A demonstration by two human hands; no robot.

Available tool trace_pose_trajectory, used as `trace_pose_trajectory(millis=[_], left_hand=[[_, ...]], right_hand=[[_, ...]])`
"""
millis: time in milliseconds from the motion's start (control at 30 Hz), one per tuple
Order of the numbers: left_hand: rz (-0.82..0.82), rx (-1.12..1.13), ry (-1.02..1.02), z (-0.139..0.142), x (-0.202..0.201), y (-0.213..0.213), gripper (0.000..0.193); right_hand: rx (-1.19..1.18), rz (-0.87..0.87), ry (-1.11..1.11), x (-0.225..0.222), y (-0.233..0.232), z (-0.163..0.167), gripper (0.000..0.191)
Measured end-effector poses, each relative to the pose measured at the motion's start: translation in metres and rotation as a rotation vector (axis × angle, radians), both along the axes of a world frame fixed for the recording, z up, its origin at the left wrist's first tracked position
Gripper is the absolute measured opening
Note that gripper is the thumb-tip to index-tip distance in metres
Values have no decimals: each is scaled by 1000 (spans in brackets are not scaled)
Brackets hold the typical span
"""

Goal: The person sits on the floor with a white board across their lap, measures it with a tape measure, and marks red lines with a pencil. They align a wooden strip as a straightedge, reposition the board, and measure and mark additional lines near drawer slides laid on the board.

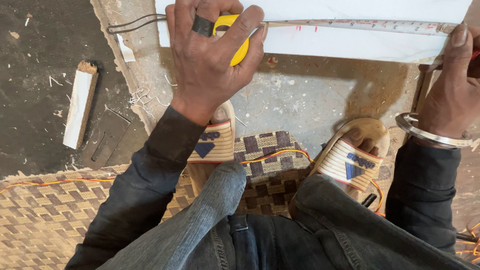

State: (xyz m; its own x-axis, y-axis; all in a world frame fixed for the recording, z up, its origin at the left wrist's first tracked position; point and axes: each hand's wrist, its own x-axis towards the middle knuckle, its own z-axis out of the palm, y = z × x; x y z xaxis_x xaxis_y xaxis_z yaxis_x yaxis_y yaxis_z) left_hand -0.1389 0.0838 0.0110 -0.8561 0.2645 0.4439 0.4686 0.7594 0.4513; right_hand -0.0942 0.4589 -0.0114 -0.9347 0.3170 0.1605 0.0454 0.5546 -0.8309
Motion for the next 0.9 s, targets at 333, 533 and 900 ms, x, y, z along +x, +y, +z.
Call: trace_pose_trajectory(millis=[333,533,900], left_hand=[[20,23,-34,8,1,0,24],[20,30,-27,7,0,0,25],[25,28,-24,9,0,-2,23]], right_hand=[[-36,-35,82,12,-8,1,16],[53,13,216,31,-18,15,35],[277,335,337,16,-91,25,29]])
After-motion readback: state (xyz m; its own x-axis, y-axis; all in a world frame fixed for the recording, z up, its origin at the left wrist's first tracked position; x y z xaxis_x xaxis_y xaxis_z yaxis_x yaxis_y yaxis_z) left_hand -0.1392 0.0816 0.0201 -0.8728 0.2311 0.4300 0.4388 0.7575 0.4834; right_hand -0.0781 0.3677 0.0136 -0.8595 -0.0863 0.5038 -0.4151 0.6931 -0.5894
